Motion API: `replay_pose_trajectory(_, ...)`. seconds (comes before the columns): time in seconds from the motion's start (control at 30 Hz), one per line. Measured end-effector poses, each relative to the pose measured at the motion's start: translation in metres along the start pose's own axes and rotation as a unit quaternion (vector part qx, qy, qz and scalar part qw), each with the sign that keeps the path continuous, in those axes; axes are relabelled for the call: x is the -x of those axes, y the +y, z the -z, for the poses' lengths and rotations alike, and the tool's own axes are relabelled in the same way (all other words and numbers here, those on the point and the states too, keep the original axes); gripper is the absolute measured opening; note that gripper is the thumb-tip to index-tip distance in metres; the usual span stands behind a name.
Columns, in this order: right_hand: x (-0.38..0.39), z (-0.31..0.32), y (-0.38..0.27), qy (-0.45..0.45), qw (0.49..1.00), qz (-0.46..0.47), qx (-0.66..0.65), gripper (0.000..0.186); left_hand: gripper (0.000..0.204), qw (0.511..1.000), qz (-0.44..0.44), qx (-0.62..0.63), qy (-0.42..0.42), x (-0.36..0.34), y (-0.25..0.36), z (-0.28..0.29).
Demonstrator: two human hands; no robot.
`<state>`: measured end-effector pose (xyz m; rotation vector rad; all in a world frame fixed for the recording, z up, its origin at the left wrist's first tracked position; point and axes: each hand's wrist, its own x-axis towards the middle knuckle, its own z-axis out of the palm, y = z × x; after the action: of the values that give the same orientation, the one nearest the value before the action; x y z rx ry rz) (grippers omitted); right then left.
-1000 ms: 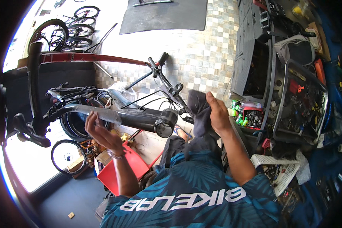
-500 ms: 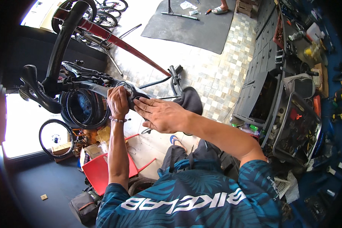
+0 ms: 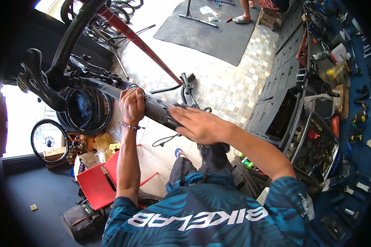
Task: The person removes the handlebar from the bicycle frame, wipes the steerer tube with a cloth, and then uses a hammer to tap a part into the head tube. The person also handles a small ring and a long metal rod during the process.
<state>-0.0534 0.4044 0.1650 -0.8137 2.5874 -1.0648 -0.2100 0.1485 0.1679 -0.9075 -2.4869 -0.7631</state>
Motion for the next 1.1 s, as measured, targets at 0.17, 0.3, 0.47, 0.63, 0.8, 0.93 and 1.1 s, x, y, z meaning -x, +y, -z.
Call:
replay_pose_trajectory(0.17, -0.063, -0.027, -0.020, 0.068, 0.981, 0.028, 0.182, 0.072, 0.044, 1.000, -0.004, -0.015, 0.003, -0.001, 0.002, 0.002)
replay_pose_trajectory(0.3, 0.010, -0.028, -0.047, 0.022, 0.954, 0.047, 0.295, 0.088, 0.046, 1.000, 0.004, -0.006, 0.000, -0.003, 0.004, 0.002)
replay_pose_trajectory(0.47, 0.025, -0.031, -0.056, 0.000, 0.936, -0.012, 0.353, 0.092, 0.052, 1.000, -0.002, -0.023, 0.020, -0.003, 0.007, -0.004)
replay_pose_trajectory(0.63, -0.072, -0.051, -0.048, 0.128, 0.908, -0.029, 0.397, 0.081, 0.052, 0.999, 0.023, 0.010, 0.019, -0.003, 0.005, 0.000)
replay_pose_trajectory(0.8, -0.054, -0.047, -0.043, 0.130, 0.868, -0.068, 0.474, 0.082, 0.055, 0.999, 0.027, -0.001, -0.017, -0.003, 0.002, 0.002)
replay_pose_trajectory(0.93, 0.012, -0.012, -0.044, 0.015, 0.936, -0.287, 0.206, 0.089, 0.052, 0.999, 0.044, 0.017, 0.005, -0.004, 0.003, -0.001)
replay_pose_trajectory(1.1, 0.069, -0.018, -0.028, 0.171, 0.957, -0.233, 0.032, 0.087, 0.051, 0.999, 0.047, 0.003, 0.005, 0.000, 0.003, 0.002)
